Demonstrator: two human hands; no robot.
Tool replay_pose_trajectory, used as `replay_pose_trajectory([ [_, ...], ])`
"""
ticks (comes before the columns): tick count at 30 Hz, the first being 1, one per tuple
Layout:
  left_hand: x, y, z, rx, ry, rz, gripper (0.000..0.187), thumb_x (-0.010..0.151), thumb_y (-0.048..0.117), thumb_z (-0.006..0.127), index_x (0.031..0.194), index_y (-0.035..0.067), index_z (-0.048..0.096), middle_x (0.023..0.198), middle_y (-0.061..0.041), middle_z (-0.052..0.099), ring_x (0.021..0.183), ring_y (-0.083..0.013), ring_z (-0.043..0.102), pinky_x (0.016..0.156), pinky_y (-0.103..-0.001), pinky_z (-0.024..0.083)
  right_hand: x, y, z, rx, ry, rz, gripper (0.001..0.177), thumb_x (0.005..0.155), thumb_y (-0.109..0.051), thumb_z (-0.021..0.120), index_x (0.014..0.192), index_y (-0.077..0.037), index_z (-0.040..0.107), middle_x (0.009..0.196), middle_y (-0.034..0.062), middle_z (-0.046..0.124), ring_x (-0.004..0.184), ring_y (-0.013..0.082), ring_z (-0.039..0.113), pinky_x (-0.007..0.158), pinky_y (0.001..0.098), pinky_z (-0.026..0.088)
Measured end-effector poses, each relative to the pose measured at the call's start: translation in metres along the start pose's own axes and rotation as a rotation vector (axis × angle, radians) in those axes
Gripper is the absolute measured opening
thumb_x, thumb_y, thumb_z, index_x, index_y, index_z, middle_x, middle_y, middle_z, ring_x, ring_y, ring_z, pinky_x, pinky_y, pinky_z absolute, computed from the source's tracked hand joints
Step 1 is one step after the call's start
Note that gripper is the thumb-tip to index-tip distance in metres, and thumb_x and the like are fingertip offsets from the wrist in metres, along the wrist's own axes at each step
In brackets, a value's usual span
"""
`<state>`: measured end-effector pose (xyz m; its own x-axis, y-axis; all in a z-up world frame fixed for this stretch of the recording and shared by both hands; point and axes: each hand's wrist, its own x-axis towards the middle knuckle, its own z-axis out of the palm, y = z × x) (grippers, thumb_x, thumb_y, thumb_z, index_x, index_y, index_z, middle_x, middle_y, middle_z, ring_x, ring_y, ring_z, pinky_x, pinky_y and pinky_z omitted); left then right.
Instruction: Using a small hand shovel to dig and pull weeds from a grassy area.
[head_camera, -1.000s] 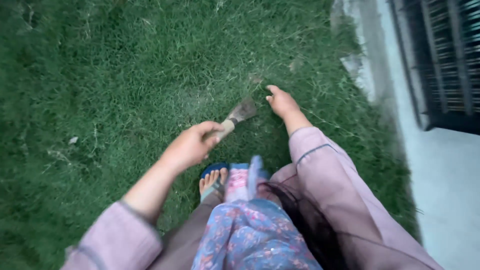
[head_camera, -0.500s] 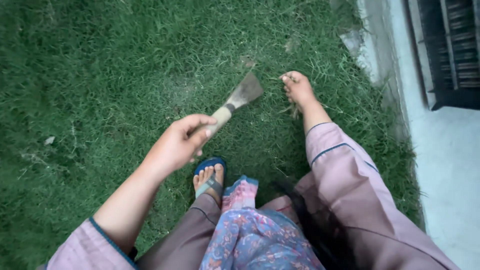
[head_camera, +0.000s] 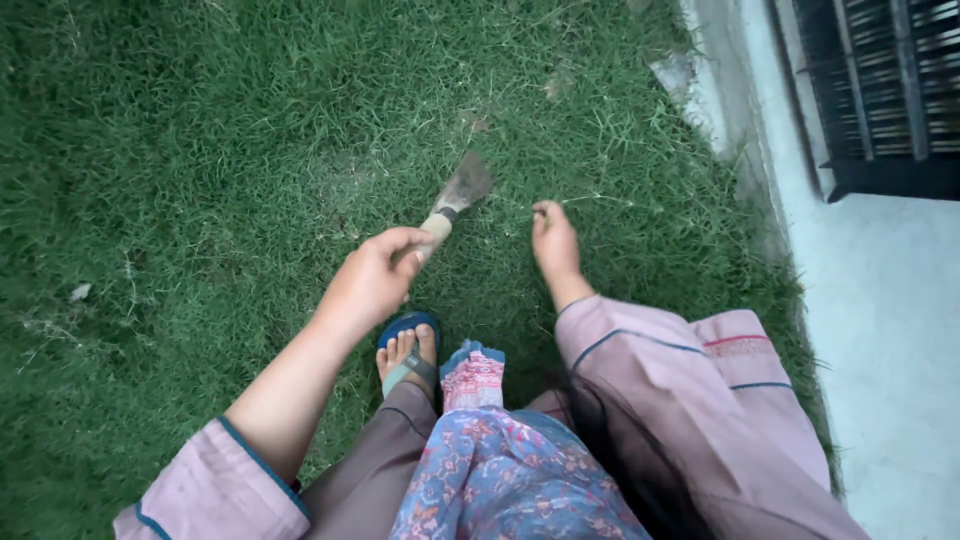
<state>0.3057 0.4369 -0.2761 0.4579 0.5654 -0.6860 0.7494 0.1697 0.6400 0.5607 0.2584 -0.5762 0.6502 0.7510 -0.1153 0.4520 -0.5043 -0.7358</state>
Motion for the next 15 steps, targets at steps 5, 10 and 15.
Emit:
replay_pose_trajectory([
  [5,0.001,-0.006,0.003,-0.249,-0.037,-0.073,0.032,0.098,0.024,0.059,0.129,0.019,0.068,0.084,-0.003,0.067,0.058,-0.0096,0.059,0.048,-0.026,0.05,-0.023,-0.072,-0.034,-0.247,-0.119,0.235,0.03,0.099,-0.023,0.06,0.129,-0.024,0.065,0.096,0.0239,0.073,0.089,0.0442,0.069,0.076,0.0513,0.055],
  [10,0.008,-0.005,0.023,-0.518,-0.093,-0.114,0.036,0.099,0.022,0.058,0.135,0.018,0.061,0.095,-0.003,0.064,0.059,-0.0086,0.057,0.046,-0.024,0.048,-0.024,-0.043,-0.017,0.196,-0.06,0.341,0.026,0.1,-0.032,0.059,0.118,-0.018,0.072,0.079,0.0093,0.063,0.065,0.0281,0.057,0.055,0.0418,0.045],
  [15,0.017,0.005,0.05,-0.732,-0.249,-0.328,0.054,0.091,0.013,0.058,0.141,0.027,0.04,0.096,-0.006,0.062,0.056,-0.015,0.057,0.04,-0.029,0.046,-0.036,-0.133,-0.034,0.873,-0.392,0.971,0.056,0.098,-0.062,0.056,0.089,-0.007,0.06,0.059,-0.0051,0.04,0.046,0.0097,0.039,0.041,0.0267,0.033],
])
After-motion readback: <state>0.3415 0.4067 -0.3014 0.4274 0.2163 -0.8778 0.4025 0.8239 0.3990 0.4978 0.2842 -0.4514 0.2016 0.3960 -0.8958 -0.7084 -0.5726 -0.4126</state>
